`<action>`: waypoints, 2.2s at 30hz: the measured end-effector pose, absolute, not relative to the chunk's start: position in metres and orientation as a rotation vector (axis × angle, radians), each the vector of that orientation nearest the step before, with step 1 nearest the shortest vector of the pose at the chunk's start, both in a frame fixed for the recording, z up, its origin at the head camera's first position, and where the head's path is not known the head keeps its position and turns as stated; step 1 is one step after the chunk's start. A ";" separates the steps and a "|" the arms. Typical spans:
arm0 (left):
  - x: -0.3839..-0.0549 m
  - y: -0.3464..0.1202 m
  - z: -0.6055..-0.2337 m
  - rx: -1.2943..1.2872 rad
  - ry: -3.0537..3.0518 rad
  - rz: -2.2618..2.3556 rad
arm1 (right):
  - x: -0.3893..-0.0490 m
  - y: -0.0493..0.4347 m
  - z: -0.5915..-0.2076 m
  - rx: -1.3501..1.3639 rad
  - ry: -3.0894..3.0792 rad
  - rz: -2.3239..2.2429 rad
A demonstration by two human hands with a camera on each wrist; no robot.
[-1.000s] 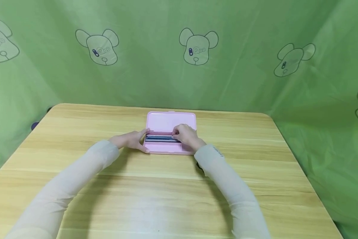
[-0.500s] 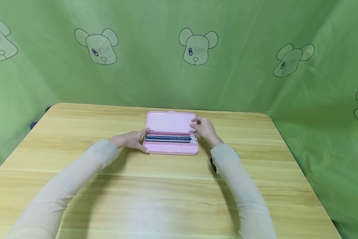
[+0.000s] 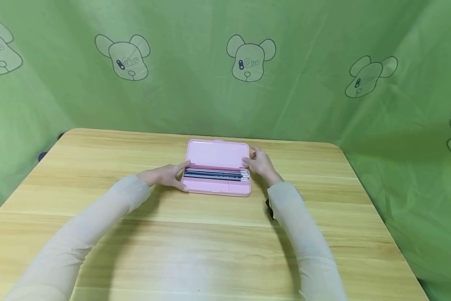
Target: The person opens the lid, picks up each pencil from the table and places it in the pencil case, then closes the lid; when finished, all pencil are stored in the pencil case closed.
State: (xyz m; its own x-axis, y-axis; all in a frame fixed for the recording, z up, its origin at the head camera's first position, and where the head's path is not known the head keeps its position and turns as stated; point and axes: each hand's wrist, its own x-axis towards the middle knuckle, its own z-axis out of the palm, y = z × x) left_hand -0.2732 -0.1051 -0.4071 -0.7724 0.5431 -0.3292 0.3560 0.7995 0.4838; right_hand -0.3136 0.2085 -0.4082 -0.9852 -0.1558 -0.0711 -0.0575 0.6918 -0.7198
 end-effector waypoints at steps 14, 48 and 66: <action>-0.274 -0.102 -0.408 0.631 2.701 0.422 | -0.313 0.209 -0.407 -0.096 2.732 -1.472; -0.272 -0.117 -0.407 0.673 2.673 0.767 | -0.269 0.238 -0.383 -0.342 2.492 -1.256; -0.264 -0.108 -0.414 0.696 2.679 0.643 | -0.274 0.240 -0.405 -0.645 2.563 -0.919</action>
State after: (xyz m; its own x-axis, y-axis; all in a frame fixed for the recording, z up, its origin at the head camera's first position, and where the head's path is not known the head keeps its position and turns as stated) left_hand -0.2641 -0.1079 -0.4143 -0.8379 0.5186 -0.1701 0.3848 0.7823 0.4898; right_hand -0.2737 0.2396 -0.4049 -0.8384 -0.5207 -0.1613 -0.2995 0.6872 -0.6618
